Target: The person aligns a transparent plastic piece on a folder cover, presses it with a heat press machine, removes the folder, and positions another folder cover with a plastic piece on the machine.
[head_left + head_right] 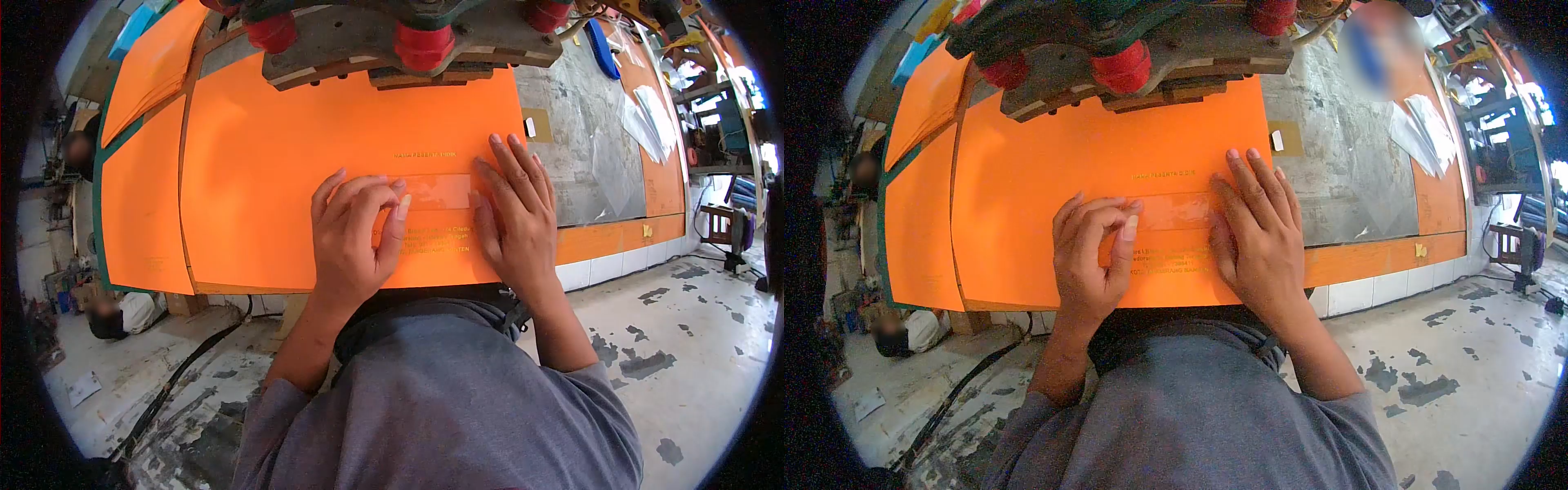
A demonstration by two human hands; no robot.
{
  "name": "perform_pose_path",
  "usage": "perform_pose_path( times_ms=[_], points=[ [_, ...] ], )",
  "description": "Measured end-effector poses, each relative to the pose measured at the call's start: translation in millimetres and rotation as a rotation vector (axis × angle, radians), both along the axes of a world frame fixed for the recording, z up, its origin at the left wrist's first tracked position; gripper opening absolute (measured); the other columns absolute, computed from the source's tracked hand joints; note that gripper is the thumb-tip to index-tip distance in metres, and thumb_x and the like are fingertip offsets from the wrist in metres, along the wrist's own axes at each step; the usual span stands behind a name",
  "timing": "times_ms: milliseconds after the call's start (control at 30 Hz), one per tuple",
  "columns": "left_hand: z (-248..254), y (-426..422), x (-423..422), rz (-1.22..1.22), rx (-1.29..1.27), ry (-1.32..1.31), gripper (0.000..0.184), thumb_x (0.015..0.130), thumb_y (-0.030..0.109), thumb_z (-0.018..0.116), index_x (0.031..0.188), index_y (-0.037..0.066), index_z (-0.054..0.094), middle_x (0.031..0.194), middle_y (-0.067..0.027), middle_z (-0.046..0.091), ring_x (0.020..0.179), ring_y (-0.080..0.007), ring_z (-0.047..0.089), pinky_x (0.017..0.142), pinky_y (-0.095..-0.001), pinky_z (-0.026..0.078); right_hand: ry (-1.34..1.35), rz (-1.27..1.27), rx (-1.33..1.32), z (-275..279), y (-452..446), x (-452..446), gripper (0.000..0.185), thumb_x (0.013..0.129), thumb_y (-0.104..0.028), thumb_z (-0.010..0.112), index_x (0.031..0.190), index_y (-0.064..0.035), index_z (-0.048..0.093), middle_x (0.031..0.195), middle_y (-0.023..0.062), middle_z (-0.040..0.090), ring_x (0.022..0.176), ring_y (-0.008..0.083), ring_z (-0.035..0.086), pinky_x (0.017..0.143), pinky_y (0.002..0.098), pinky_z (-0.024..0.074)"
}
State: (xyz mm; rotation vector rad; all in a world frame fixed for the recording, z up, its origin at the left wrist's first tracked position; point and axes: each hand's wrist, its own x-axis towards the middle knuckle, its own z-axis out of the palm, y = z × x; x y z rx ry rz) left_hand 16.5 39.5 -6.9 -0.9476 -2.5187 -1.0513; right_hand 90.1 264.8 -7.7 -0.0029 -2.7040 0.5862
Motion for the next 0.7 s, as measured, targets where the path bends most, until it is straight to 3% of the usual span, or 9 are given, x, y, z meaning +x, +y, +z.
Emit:
perform_pose_path(
  times_ms=[133,200,233,333,467,533,700],
  points=[
    [1.1,-3.6,0.9,0.048,-0.013,0.005,0.005,0.103,0.011,0.067,0.100,0.007,0.065,0.095,-0.0065,0.079,0.106,-0.0291,0.072,0.107,-0.0477,0.048,0.010,0.012,0.008,-0.2,1.8,0.6,0.037,0.092,-0.006,0.067,0.128,-0.0018,0.072,0.161,0.0154,0.055,0.156,0.0345,0.044,0.128,0.0539,0.0330],
    [4.3,-5.9,1.0,0.110,-0.004,-0.020,0.011,0.106,0.012,0.064,0.098,0.005,0.065,0.086,-0.0065,0.077,0.087,-0.0244,0.073,0.093,-0.0389,0.053,0.019,0.019,0.014,0.3,2.7,1.1,0.036,0.091,-0.007,0.069,0.126,0.0000,0.072,0.161,0.0165,0.054,0.155,0.0356,0.044,0.128,0.0547,0.0336],
    [3.0,-8.0,1.5,0.110,-0.004,-0.020,0.011,0.106,0.012,0.064,0.098,0.005,0.065,0.086,-0.0065,0.077,0.087,-0.0244,0.073,0.093,-0.0389,0.053,0.014,0.019,0.007,1.0,2.9,1.4,0.036,0.090,-0.006,0.068,0.126,-0.0002,0.072,0.161,0.0166,0.054,0.155,0.0357,0.044,0.128,0.0550,0.0336],
    [1.8,-11.7,3.1,0.122,0.356,-0.393,0.026,0.113,0.018,0.055,0.094,0.002,0.060,0.083,-0.0088,0.075,0.071,-0.0097,0.069,0.074,-0.0281,0.052,0.017,0.017,-0.001,-0.4,2.9,0.9,0.037,0.089,-0.004,0.067,0.125,-0.0007,0.072,0.160,0.0165,0.055,0.155,0.0358,0.044,0.128,0.0553,0.0335],
    [-7.1,-9.9,-1.9,0.103,0.541,-0.459,0.023,0.114,0.019,0.052,0.100,0.001,0.058,0.089,-0.0123,0.078,0.079,-0.0113,0.071,0.075,-0.0279,0.050,0.027,0.017,-0.013,-0.9,3.7,0.7,0.038,0.087,-0.002,0.066,0.125,-0.0012,0.072,0.160,0.0165,0.055,0.155,0.0356,0.044,0.128,0.0558,0.0337],
    [-11.2,-8.2,-4.6,0.074,0.358,-0.289,0.020,0.114,0.019,0.052,0.107,0.001,0.056,0.097,-0.0162,0.080,0.083,-0.0133,0.071,0.076,-0.0274,0.049,0.026,0.016,-0.012,-1.1,3.7,0.9,0.039,0.087,-0.002,0.066,0.125,-0.0012,0.072,0.160,0.0164,0.055,0.155,0.0360,0.044,0.127,0.0559,0.0340],
    [-2.8,-7.2,-3.8,0.064,0.161,-0.238,0.016,0.113,0.019,0.053,0.109,0.003,0.055,0.106,-0.0165,0.082,0.089,-0.0155,0.068,0.084,-0.0299,0.047,0.027,0.020,-0.015,-0.9,4.9,1.3,0.040,0.086,-0.002,0.066,0.125,-0.0009,0.072,0.160,0.0161,0.054,0.154,0.0369,0.045,0.127,0.0561,0.0346]
  ],
)
